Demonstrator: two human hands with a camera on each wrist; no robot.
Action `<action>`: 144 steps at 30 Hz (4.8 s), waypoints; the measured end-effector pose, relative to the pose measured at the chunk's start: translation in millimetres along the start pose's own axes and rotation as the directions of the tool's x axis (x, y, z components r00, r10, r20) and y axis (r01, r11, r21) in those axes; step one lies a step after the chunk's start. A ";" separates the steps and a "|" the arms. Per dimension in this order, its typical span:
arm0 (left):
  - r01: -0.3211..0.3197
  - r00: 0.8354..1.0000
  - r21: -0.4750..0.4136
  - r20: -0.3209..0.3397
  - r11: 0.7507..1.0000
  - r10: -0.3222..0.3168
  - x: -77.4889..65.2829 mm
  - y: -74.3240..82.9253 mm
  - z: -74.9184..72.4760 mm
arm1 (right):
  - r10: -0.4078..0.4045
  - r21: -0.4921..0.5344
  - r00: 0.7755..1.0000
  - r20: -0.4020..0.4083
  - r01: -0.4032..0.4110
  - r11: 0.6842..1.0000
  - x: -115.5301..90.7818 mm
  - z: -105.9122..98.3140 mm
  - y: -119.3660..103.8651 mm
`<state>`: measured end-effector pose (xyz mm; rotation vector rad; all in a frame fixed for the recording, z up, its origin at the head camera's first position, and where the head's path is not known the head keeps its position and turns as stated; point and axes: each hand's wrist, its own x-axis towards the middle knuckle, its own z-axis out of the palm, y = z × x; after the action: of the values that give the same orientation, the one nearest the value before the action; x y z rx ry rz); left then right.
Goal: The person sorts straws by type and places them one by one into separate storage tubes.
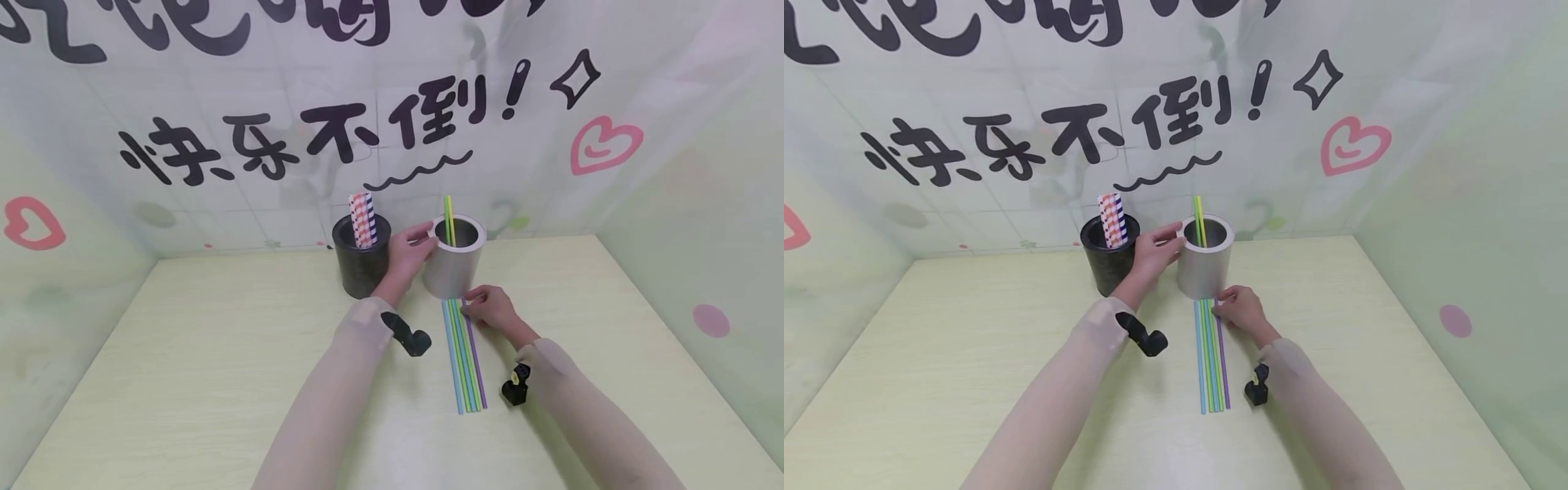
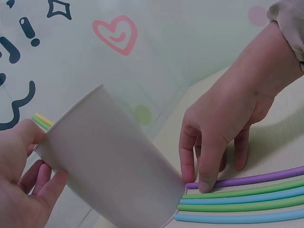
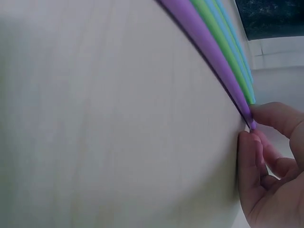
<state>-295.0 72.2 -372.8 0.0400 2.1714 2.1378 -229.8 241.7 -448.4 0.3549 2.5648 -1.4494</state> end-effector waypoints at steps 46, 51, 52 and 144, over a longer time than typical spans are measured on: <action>0.010 1.000 0.000 0.005 1.000 -0.010 0.1 0.3 -0.4 | -0.054 0.184 0.998 0.036 0.047 0.982 -5.5 -40.0 -27.4; 0.008 1.000 0.005 0.005 1.000 -0.008 0.4 0.2 -0.1 | -0.105 0.199 0.994 0.021 0.099 0.975 -8.5 -51.3 -37.4; 0.008 1.000 0.006 0.004 1.000 -0.008 0.6 0.2 -0.2 | -0.117 0.200 0.993 0.019 0.111 0.973 -9.3 -53.4 -39.8; -0.008 1.000 0.016 -0.001 1.000 0.008 -0.4 -0.7 1.2 | -0.206 0.314 0.945 -0.255 0.283 0.907 51.6 -64.0 -131.1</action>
<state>-294.5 73.4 -373.5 0.0486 2.1930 2.1255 -319.4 237.6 -322.2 0.2520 2.5854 -2.0750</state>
